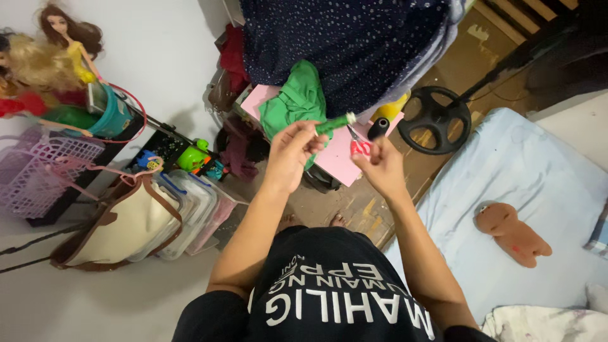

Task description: The person threads a needle with green thread, ties a knot at the end, and uses scissors to trim the excess thread. They repeat the threading and trimming process multiple times while standing in a bedroom.

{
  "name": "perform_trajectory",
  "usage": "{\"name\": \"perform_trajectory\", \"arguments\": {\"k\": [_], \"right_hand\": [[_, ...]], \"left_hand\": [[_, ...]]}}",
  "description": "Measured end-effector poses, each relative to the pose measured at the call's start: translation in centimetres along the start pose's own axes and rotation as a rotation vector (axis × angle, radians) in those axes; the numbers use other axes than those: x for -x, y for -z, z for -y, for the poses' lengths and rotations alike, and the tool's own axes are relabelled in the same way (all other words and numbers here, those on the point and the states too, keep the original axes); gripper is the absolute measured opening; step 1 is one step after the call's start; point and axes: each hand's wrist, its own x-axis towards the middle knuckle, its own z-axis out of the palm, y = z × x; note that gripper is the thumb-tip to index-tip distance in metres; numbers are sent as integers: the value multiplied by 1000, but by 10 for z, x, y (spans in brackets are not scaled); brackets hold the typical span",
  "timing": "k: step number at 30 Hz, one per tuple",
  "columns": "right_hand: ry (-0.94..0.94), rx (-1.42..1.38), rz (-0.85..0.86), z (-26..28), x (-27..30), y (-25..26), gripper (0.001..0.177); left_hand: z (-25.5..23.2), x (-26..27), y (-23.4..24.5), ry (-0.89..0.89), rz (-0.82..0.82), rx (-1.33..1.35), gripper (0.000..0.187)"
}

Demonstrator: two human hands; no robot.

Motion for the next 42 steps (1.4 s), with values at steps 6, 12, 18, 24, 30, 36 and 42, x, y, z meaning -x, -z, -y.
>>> {"name": "perform_trajectory", "arguments": {"k": [6,12,18,24,30,36,42], "right_hand": [[9,27,144,20,-12,-13,26],[59,77,185,-24,5,0,20],[-47,-86,143,-61,31,16,21],[-89,-167,143,-71,23,33,24],[-154,-233,146,-77,25,37,22],[-132,-204,323,-83,23,40,20],[-327,-490,138,-94,18,29,20]], "left_hand": [[15,7,-15,85,87,108,19],[16,9,-19,17,6,118,18],[36,11,-30,-4,-6,-40,18],[55,-3,-27,-69,-57,103,25],[50,-29,-1,-6,-74,218,25],[47,-60,24,-113,-128,192,24],[33,-107,67,-115,-358,17,30]]}}
